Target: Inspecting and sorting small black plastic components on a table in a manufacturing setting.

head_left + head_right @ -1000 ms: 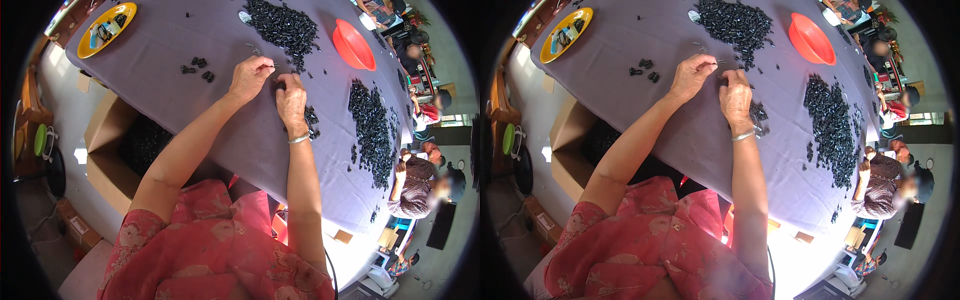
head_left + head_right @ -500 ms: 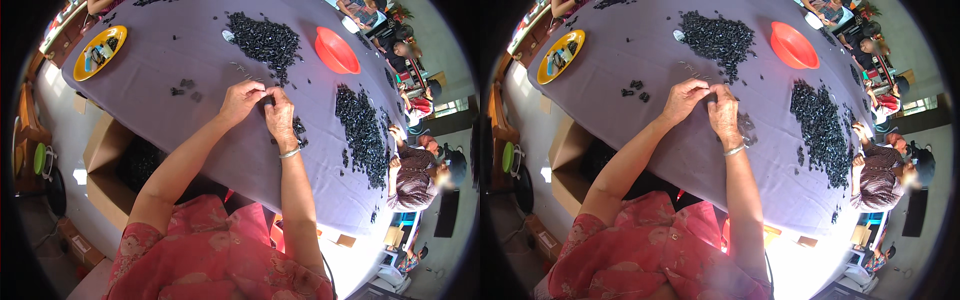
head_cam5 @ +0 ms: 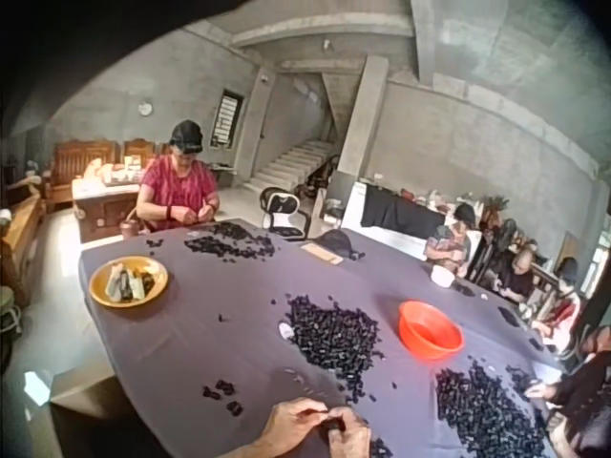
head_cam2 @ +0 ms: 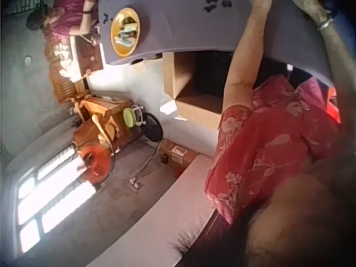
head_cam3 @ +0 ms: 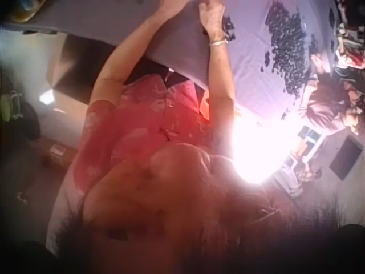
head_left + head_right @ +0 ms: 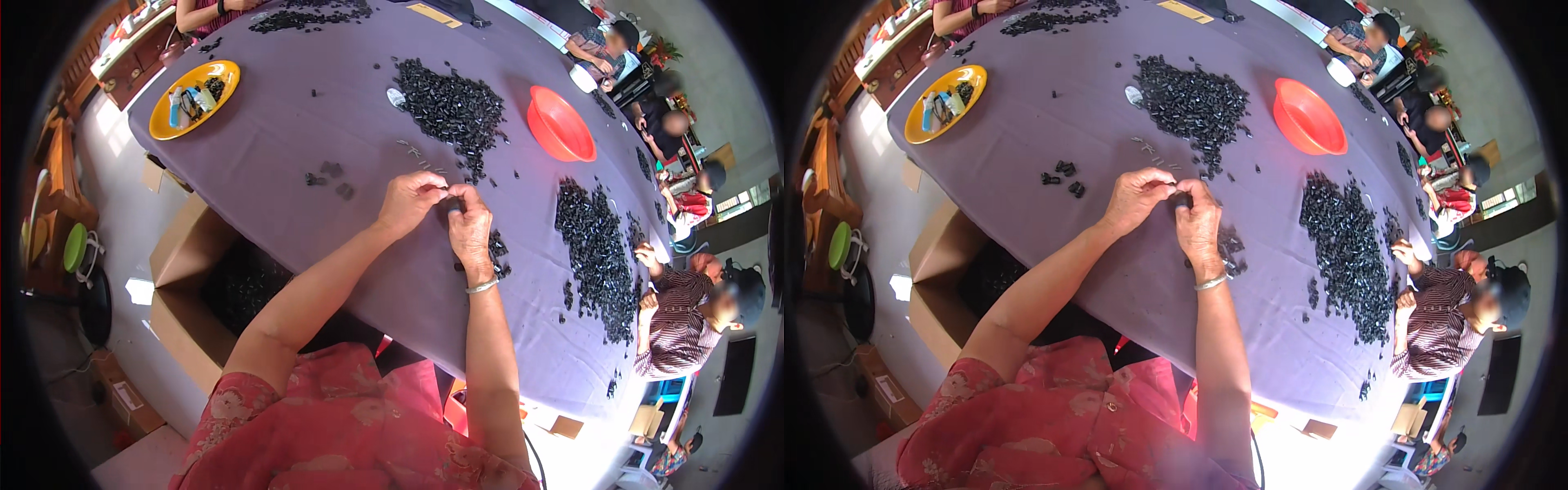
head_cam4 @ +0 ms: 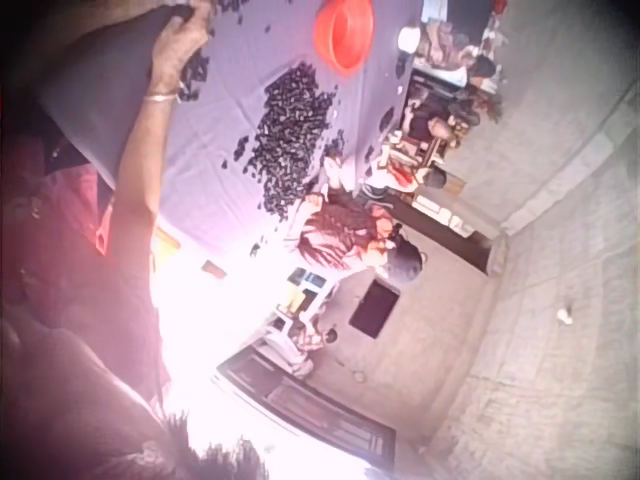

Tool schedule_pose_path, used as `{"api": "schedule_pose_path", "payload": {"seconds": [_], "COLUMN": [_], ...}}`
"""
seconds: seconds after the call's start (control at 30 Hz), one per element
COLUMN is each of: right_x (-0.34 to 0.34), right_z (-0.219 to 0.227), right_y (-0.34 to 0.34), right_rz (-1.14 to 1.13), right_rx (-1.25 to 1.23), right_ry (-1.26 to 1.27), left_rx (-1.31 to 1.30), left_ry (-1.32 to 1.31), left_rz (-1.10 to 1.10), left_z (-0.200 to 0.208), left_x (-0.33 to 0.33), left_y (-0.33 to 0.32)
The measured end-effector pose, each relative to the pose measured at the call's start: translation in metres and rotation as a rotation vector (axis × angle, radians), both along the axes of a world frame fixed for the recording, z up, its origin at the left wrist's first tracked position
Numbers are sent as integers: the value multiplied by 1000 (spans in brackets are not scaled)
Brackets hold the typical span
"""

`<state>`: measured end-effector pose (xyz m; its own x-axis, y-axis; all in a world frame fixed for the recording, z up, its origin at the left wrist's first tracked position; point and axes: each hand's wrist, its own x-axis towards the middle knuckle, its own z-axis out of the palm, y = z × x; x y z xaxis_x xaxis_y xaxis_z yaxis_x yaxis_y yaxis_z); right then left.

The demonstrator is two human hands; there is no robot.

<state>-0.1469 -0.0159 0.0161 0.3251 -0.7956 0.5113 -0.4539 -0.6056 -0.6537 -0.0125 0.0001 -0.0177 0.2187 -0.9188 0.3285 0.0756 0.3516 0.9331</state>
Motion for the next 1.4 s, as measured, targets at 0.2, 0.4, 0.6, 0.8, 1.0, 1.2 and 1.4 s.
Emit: {"api": "schedule_pose_path", "payload": {"seconds": [0.2, 0.4, 0.6, 0.8, 1.0, 1.2, 1.4], "right_x": [4, 7, 4, 3, 1, -2, -3], "right_z": [-10, -6, 0, -2, 1, -2, -4], "right_y": [-4, -5, -2, -3, -2, -4, -5], "right_rz": [172, 208, 219, 236, 236, 237, 120], "right_rx": [471, 483, 525, 496, 549, 572, 535], "right_ry": [-497, -582, -632, -655, -657, -664, -555], "left_rx": [-39, -26, 116, 53, 29, 60, -9], "left_ry": [180, 129, 139, 64, -4, -121, -92], "left_rz": [-49, -46, -95, -114, -22, 41, 152], "left_z": [5, 11, 17, 10, 8, 14, 7], "left_x": [4, 4, 6, 7, 3, 0, 1], "left_y": [0, 1, 6, 3, 4, 7, 2]}}
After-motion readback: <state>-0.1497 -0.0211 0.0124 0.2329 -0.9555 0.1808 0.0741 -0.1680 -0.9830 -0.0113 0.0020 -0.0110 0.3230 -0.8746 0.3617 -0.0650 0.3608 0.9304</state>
